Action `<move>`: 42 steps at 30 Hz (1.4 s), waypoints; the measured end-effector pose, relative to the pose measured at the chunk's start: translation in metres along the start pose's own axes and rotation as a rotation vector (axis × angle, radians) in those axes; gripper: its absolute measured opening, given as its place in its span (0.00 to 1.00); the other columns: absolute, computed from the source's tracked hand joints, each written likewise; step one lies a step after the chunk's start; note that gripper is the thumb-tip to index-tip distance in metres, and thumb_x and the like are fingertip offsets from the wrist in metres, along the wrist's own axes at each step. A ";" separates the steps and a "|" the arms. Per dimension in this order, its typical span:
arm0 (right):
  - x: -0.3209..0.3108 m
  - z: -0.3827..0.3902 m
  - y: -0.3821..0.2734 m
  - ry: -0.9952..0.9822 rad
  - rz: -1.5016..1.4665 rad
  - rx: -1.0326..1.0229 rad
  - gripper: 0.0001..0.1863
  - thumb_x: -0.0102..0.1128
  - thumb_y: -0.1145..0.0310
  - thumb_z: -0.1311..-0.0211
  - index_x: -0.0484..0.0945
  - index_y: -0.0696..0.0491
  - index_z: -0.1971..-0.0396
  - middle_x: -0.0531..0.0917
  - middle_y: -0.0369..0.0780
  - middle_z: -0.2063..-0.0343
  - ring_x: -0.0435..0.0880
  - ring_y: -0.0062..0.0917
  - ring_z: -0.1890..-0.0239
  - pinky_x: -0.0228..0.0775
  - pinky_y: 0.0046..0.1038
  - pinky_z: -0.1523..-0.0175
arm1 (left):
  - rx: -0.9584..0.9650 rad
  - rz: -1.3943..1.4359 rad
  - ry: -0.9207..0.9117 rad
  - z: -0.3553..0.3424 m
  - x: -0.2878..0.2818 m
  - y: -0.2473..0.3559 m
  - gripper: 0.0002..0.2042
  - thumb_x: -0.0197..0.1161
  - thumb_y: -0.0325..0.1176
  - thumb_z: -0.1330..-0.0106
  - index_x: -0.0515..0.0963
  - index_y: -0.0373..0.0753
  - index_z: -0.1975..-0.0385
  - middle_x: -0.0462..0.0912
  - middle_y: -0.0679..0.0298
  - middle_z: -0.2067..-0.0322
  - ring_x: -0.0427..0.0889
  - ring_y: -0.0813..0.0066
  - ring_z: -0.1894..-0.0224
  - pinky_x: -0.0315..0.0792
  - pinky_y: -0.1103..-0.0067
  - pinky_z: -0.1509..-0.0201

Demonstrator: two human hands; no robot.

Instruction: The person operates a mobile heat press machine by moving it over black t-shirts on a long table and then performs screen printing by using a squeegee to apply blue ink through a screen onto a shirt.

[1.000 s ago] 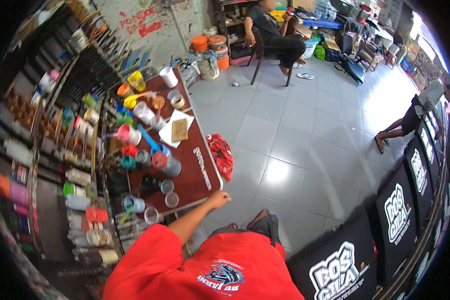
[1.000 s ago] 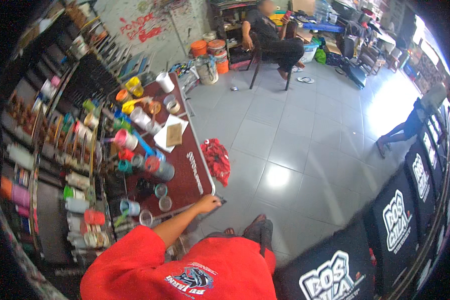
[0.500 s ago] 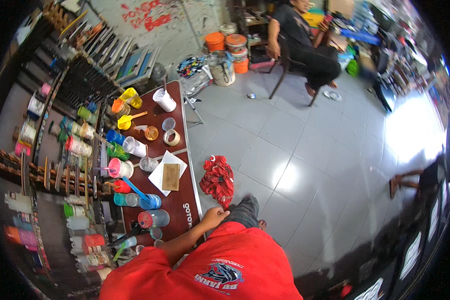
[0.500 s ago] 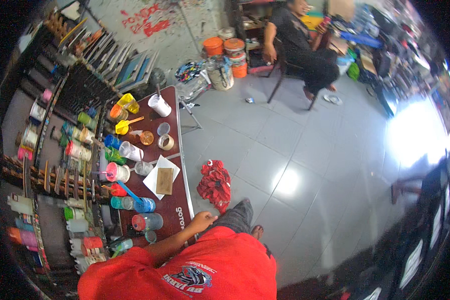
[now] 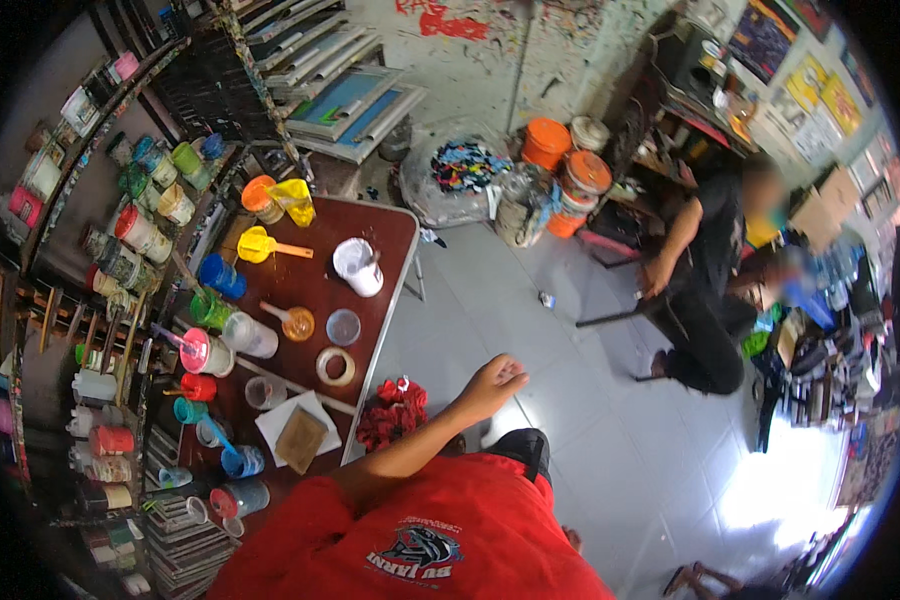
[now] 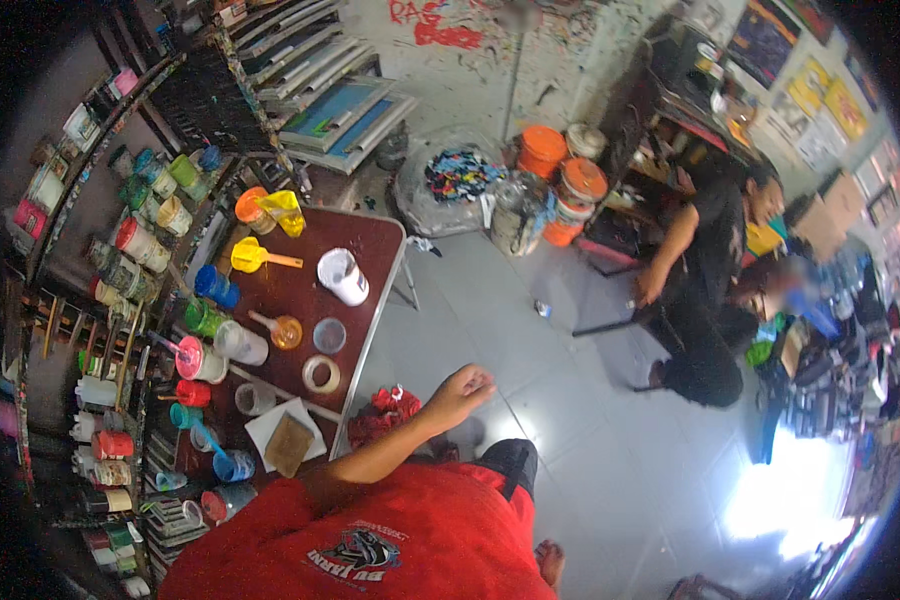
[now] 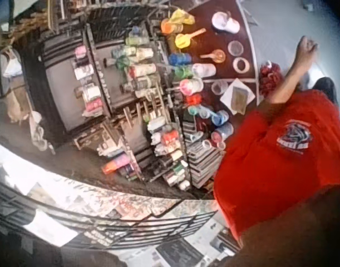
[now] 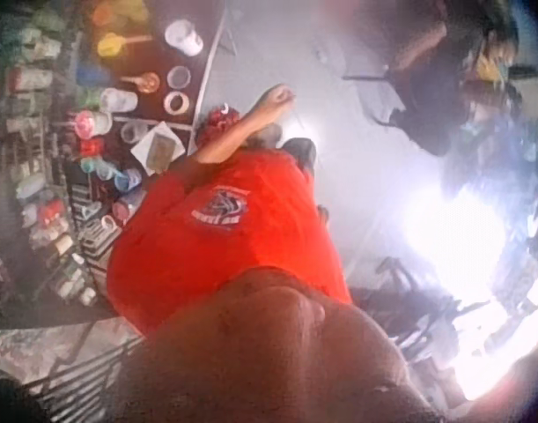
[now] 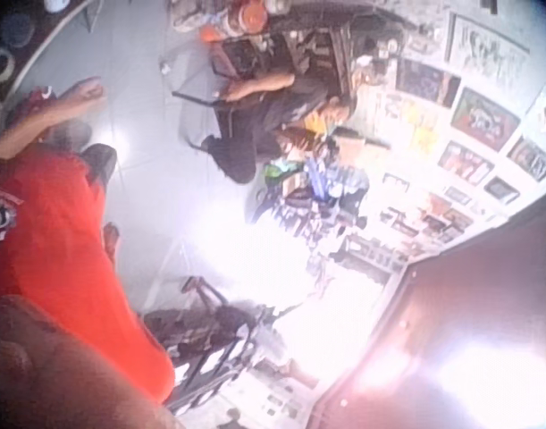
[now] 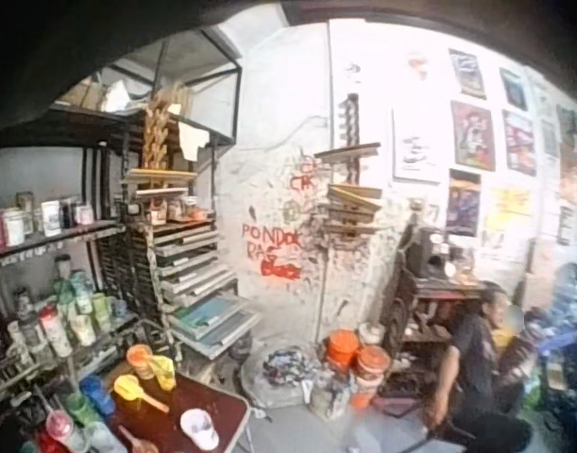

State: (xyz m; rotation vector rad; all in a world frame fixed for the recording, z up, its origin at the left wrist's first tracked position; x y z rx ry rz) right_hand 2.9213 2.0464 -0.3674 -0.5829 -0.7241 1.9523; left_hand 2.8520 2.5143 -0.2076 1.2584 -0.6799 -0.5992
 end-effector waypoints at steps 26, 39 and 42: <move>1.008 -0.558 -0.779 -0.885 0.793 -0.872 0.19 0.53 0.55 0.32 0.81 0.57 0.59 0.82 0.36 0.65 0.77 0.20 0.63 0.68 0.24 0.58 | -0.287 0.715 1.537 -0.436 -0.586 -0.099 0.21 0.51 0.49 0.30 0.70 0.47 0.41 0.80 0.60 0.56 0.79 0.58 0.61 0.75 0.65 0.55; 1.272 -0.664 -0.746 -0.938 1.225 -1.279 0.28 0.41 0.50 0.29 0.77 0.62 0.55 0.80 0.58 0.58 0.78 0.51 0.52 0.68 0.41 0.45 | -0.164 0.463 1.621 -0.526 -0.632 -0.095 0.31 0.42 0.58 0.27 0.70 0.34 0.44 0.78 0.57 0.52 0.79 0.61 0.60 0.74 0.68 0.60; 1.261 -0.625 -0.767 -0.807 1.259 -1.172 0.32 0.36 0.46 0.29 0.78 0.63 0.58 0.79 0.61 0.58 0.76 0.56 0.51 0.67 0.47 0.44 | -0.308 0.229 1.703 -0.530 -0.629 -0.088 0.32 0.42 0.58 0.27 0.72 0.31 0.45 0.79 0.55 0.57 0.78 0.61 0.62 0.73 0.68 0.60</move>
Point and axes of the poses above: each hand's wrist, its own z-axis away from the middle knuckle, its own x-axis out of the palm, y = z × x, the point moved 1 cm from there along -z, towards the middle knuckle
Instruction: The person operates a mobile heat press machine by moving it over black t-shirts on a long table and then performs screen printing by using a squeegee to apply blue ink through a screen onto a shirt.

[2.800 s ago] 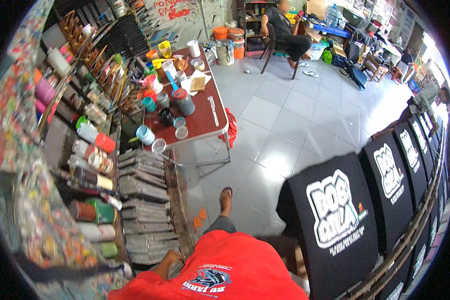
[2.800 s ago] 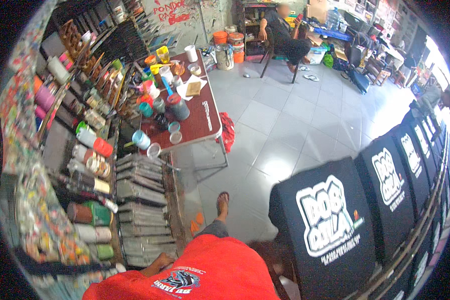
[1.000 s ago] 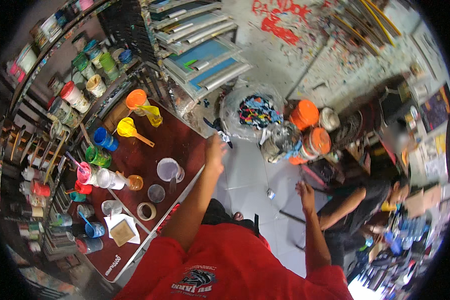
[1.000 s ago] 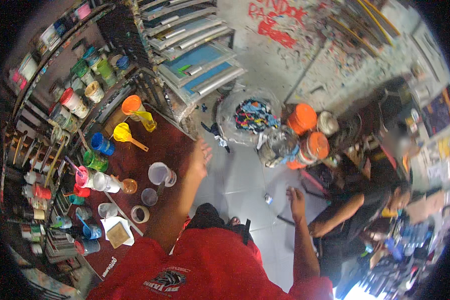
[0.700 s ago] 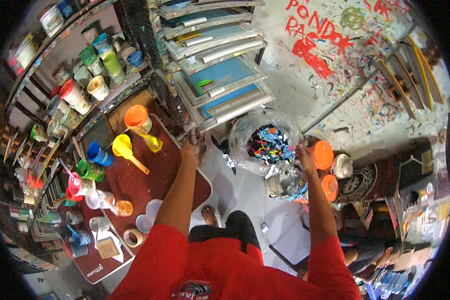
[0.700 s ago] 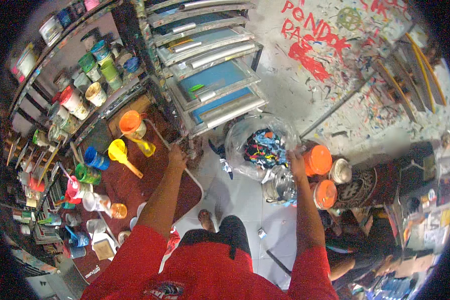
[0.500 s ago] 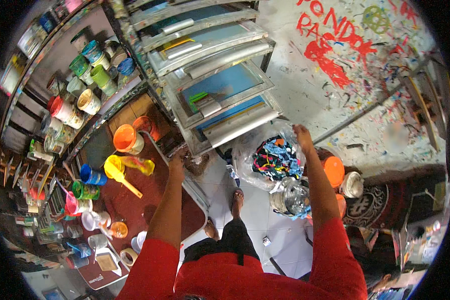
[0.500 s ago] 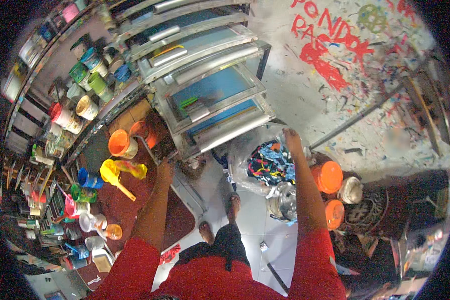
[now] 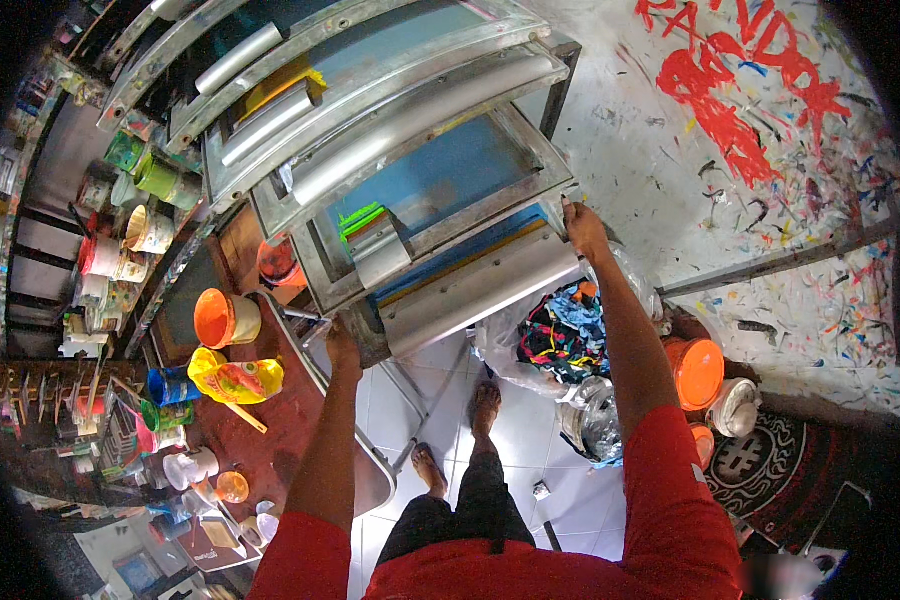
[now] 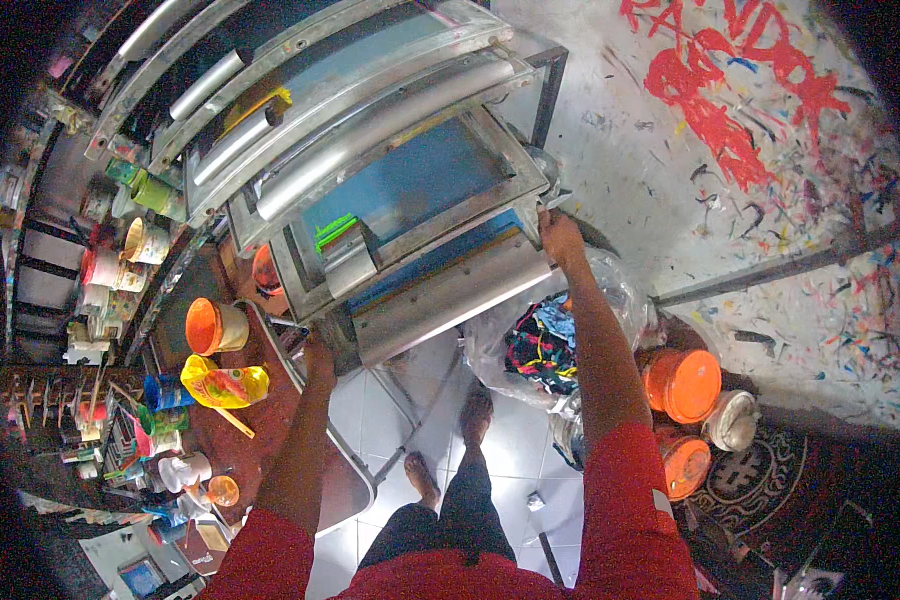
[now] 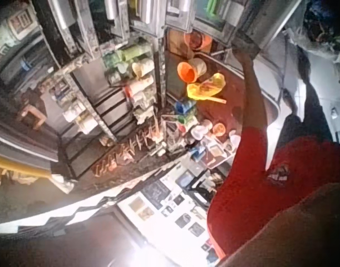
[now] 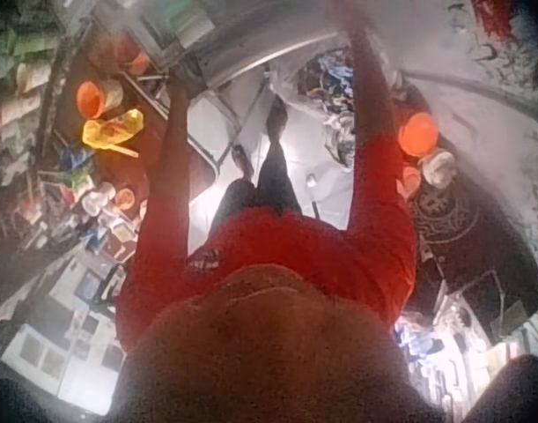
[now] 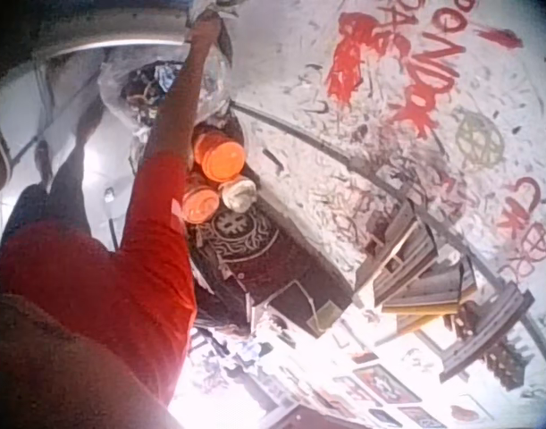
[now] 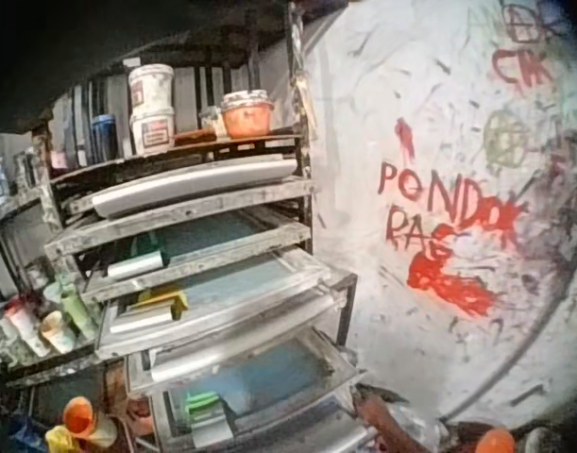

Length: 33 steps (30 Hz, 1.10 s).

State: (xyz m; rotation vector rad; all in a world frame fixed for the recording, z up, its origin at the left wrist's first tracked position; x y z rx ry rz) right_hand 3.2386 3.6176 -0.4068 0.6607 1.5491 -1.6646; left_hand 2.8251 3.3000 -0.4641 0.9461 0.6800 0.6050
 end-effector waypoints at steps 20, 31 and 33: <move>-0.051 0.349 0.149 0.254 -0.103 0.109 0.30 0.42 0.47 0.28 0.77 0.63 0.64 0.80 0.52 0.74 0.80 0.45 0.66 0.69 0.41 0.56 | 0.131 -0.331 0.014 0.277 -0.071 -0.126 0.33 0.37 0.57 0.26 0.76 0.29 0.72 0.75 0.44 0.79 0.77 0.44 0.74 0.67 0.56 0.67; -0.071 0.710 0.198 0.378 0.042 0.302 0.32 0.40 0.45 0.28 0.70 0.62 0.76 0.70 0.48 0.84 0.69 0.37 0.79 0.63 0.40 0.69 | 0.136 -0.499 -0.394 0.404 -0.225 -0.200 0.26 0.38 0.49 0.24 0.76 0.29 0.65 0.79 0.41 0.70 0.77 0.36 0.63 0.69 0.53 0.56; -0.083 0.769 0.155 0.290 -0.052 0.391 0.31 0.41 0.44 0.29 0.73 0.61 0.70 0.76 0.51 0.79 0.71 0.39 0.75 0.66 0.42 0.65 | 0.108 -0.482 -0.416 0.424 -0.257 -0.209 0.26 0.38 0.48 0.24 0.76 0.29 0.66 0.79 0.39 0.69 0.77 0.35 0.62 0.69 0.53 0.55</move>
Point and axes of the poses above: each hand's wrist, its own z-axis away from the middle knuckle, its own x-axis out of the palm, y = z × x, the point moved 1 cm from there along -z, towards the middle knuckle
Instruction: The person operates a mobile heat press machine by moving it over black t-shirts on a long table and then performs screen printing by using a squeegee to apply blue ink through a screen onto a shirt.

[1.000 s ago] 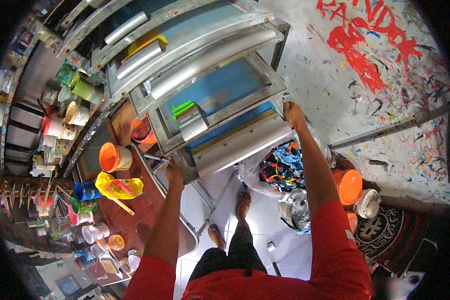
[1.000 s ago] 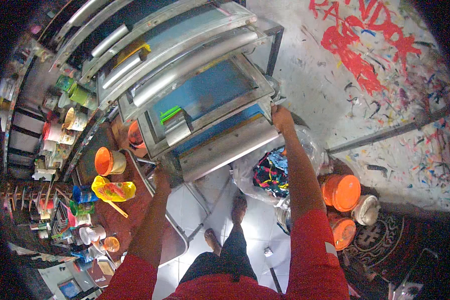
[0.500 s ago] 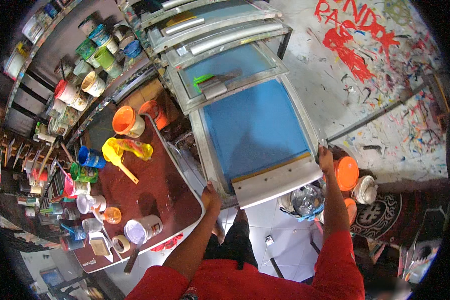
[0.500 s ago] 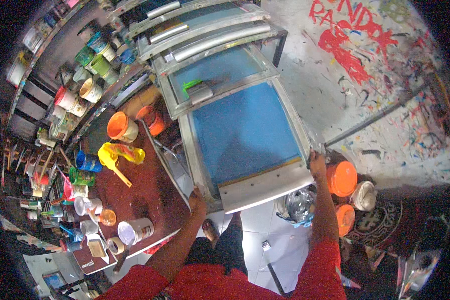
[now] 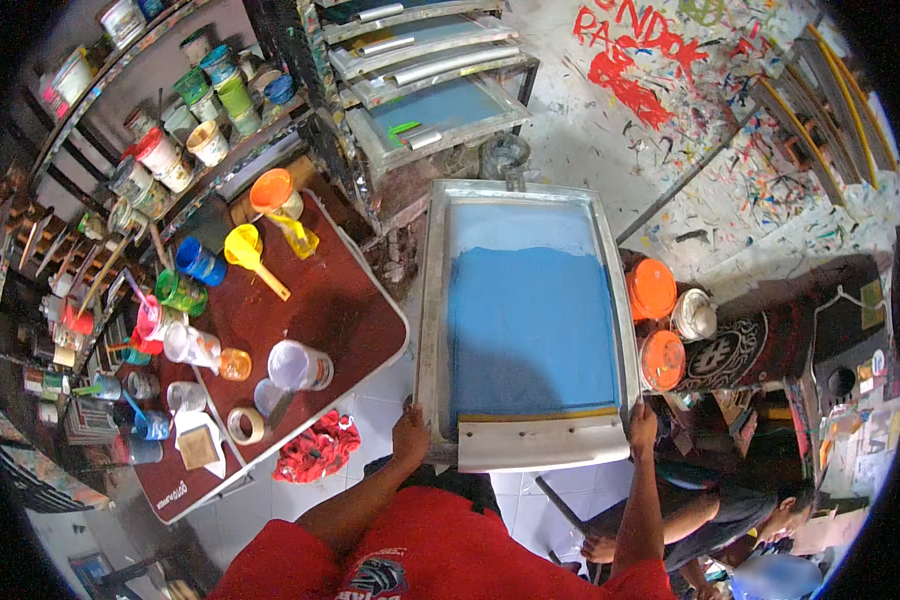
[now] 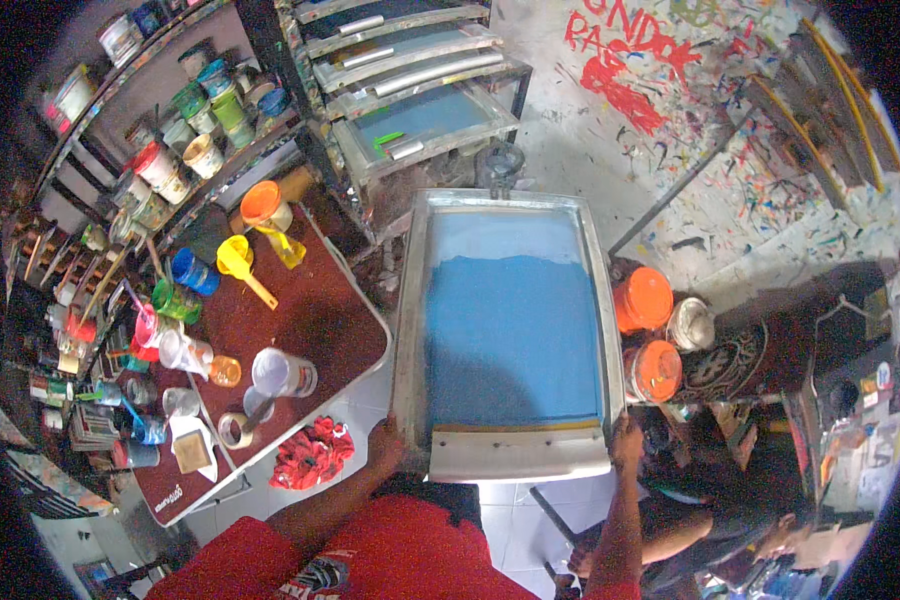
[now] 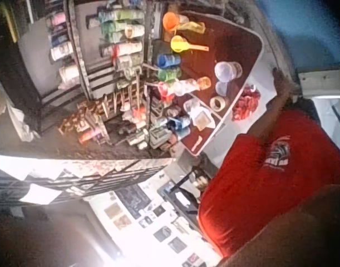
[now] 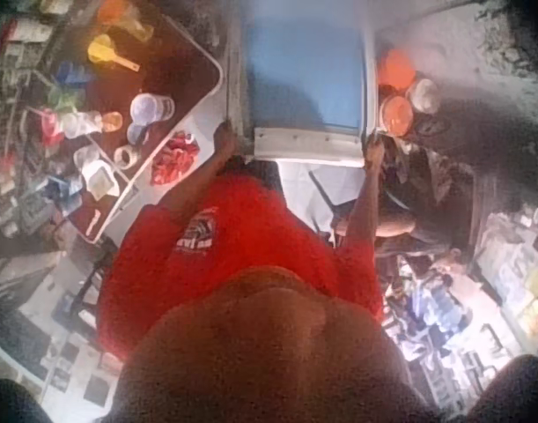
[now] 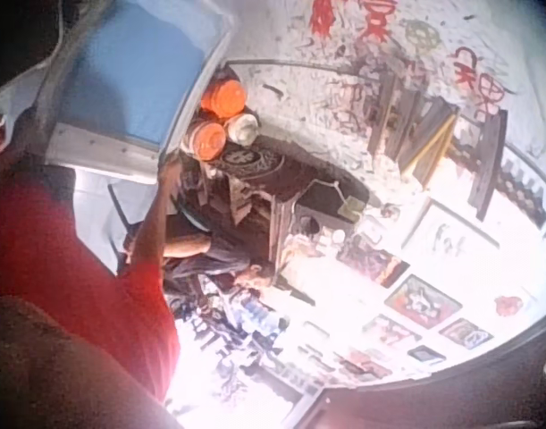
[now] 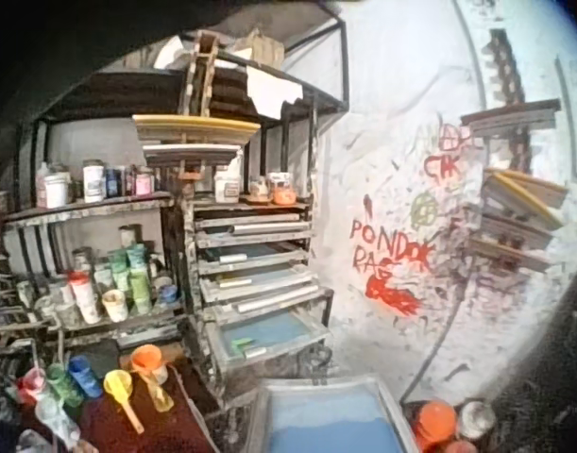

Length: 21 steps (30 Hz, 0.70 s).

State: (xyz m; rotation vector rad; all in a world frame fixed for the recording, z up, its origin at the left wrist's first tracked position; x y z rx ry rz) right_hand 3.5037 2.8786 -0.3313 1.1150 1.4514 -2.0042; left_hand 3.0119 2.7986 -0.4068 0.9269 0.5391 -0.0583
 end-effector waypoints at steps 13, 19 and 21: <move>-0.177 0.249 -0.007 0.205 0.618 0.099 0.23 0.47 0.53 0.28 0.80 0.55 0.50 0.85 0.48 0.60 0.83 0.33 0.63 0.72 0.33 0.57 | 0.228 0.116 0.146 0.291 -0.158 -0.003 0.25 0.40 0.49 0.25 0.74 0.30 0.64 0.78 0.40 0.70 0.77 0.36 0.63 0.71 0.57 0.57; -0.146 0.344 -0.012 0.276 -0.201 -0.268 0.20 0.50 0.60 0.29 0.78 0.63 0.50 0.81 0.55 0.56 0.80 0.45 0.55 0.71 0.39 0.48 | 0.151 0.311 0.170 0.422 -0.308 -0.067 0.26 0.42 0.51 0.26 0.74 0.30 0.64 0.78 0.41 0.71 0.78 0.41 0.65 0.71 0.60 0.57; -0.123 0.412 -0.071 0.154 -0.093 -0.442 0.20 0.50 0.64 0.28 0.75 0.62 0.46 0.79 0.50 0.48 0.80 0.36 0.50 0.70 0.38 0.44 | 0.129 0.334 0.293 0.475 -0.360 -0.119 0.27 0.42 0.52 0.26 0.74 0.29 0.65 0.79 0.42 0.73 0.78 0.42 0.66 0.70 0.60 0.57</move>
Point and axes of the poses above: each hand's wrist, its own z-axis away from the middle knuckle, its own x-axis out of the palm, y = z × x, the point moved 1 cm from there along -z, towards the middle knuckle
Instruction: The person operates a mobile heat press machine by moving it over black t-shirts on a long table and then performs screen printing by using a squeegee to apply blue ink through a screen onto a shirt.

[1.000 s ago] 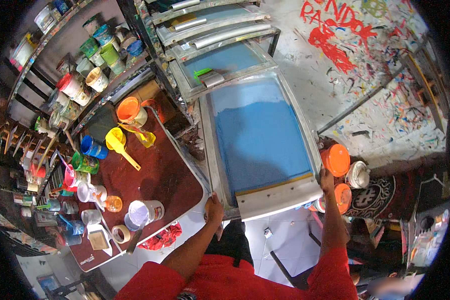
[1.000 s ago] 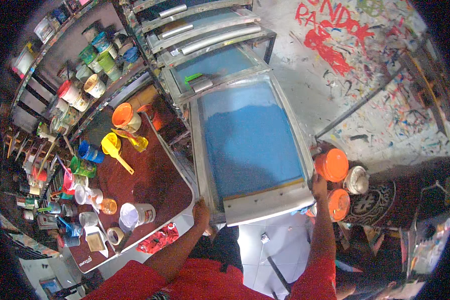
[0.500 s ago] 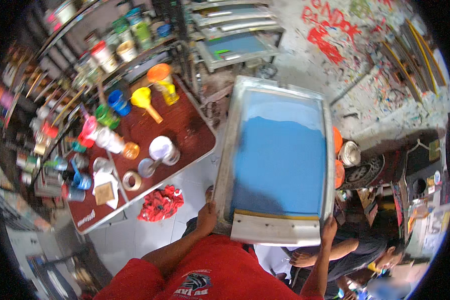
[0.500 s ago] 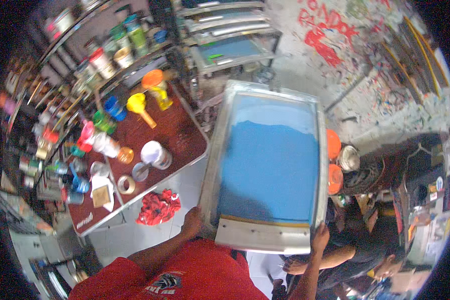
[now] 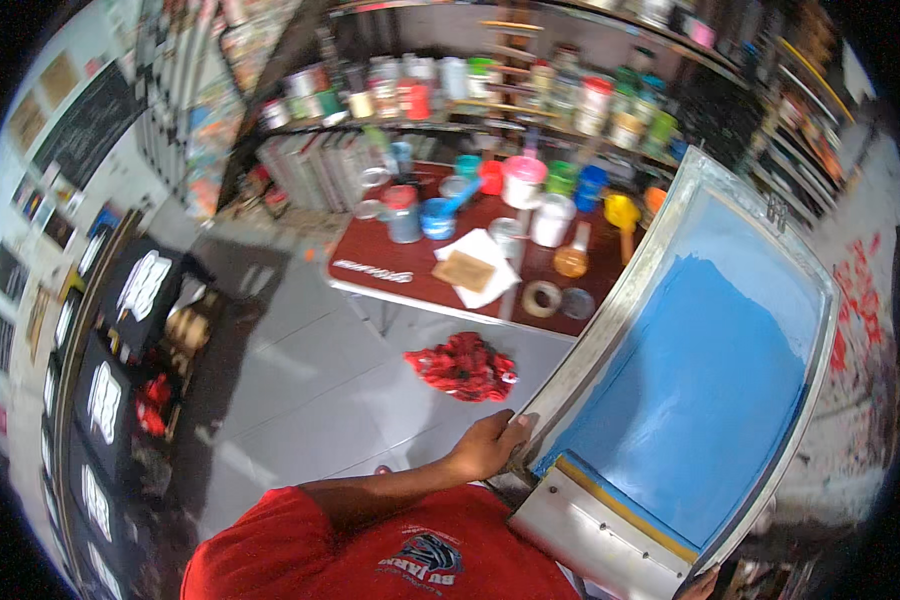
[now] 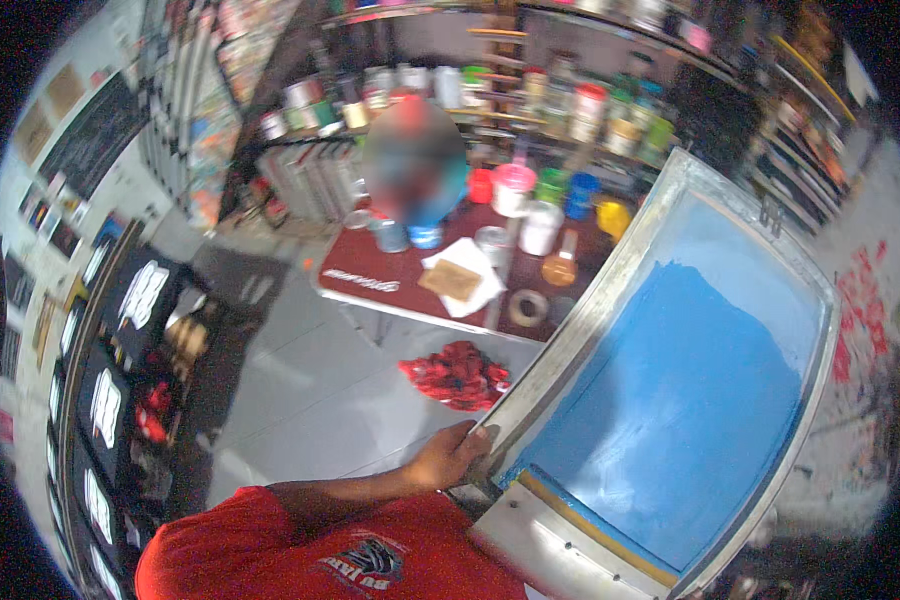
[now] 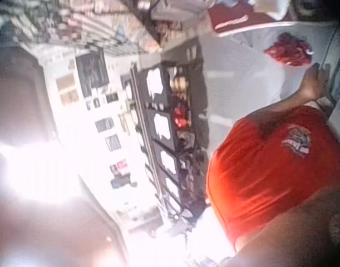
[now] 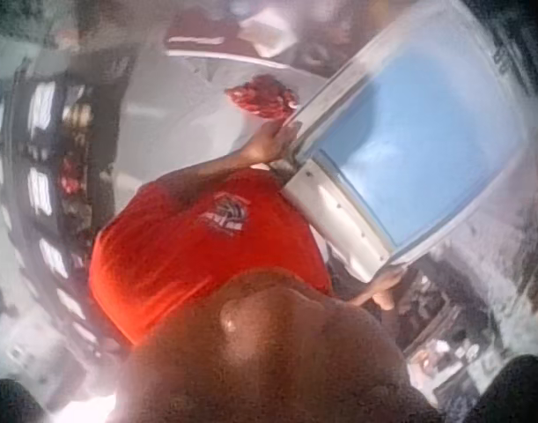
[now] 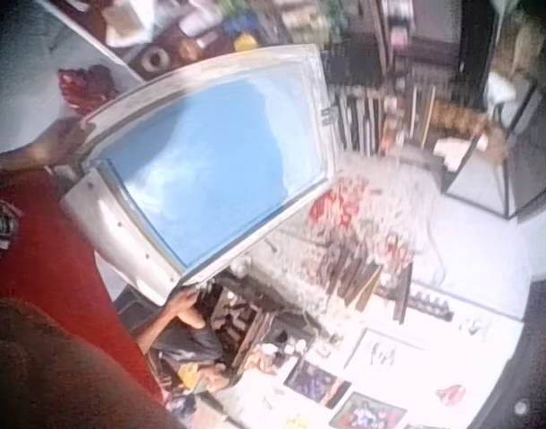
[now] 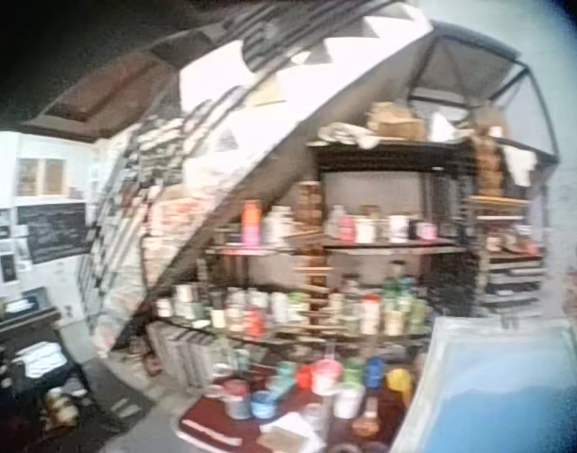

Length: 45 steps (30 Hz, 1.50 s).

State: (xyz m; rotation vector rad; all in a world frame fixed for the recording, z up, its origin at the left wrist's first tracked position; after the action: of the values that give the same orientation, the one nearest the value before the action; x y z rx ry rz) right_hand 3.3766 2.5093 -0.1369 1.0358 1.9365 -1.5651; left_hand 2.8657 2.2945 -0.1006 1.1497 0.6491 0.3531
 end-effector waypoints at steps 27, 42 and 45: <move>0.543 0.501 -0.922 -0.999 -0.236 -1.165 0.28 0.36 0.56 0.24 0.62 0.64 0.36 0.70 0.55 0.40 0.69 0.46 0.39 0.54 0.38 0.32 | -0.462 0.327 1.470 0.221 -0.759 -0.262 0.26 0.38 0.49 0.23 0.76 0.30 0.59 0.78 0.56 0.72 0.74 0.68 0.69 0.69 0.71 0.59; 0.708 0.777 -1.272 -1.396 -0.438 -0.960 0.37 0.37 0.43 0.27 0.70 0.66 0.43 0.72 0.54 0.45 0.72 0.46 0.44 0.60 0.39 0.39 | -0.377 0.755 1.795 0.172 -1.038 -0.323 0.23 0.40 0.49 0.23 0.73 0.37 0.70 0.69 0.70 0.80 0.66 0.80 0.78 0.63 0.79 0.74; 0.776 0.799 -1.319 -1.406 -0.463 -0.929 0.37 0.37 0.43 0.27 0.71 0.66 0.44 0.74 0.54 0.47 0.73 0.46 0.46 0.60 0.39 0.40 | -0.520 0.736 1.818 0.139 -1.085 -0.325 0.24 0.39 0.51 0.24 0.74 0.36 0.67 0.73 0.68 0.76 0.70 0.79 0.77 0.65 0.78 0.76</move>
State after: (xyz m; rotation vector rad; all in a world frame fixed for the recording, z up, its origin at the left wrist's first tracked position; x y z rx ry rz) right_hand 1.7807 1.8536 -0.0869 -0.7864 1.4315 -0.8169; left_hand 2.1010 1.4487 -0.0473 0.2176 1.4980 2.1673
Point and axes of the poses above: each hand's wrist, its own z-axis away from the middle knuckle, its own x-axis out of the palm, y = z × x, the point moved 1 cm from there along -z, towards the middle knuckle
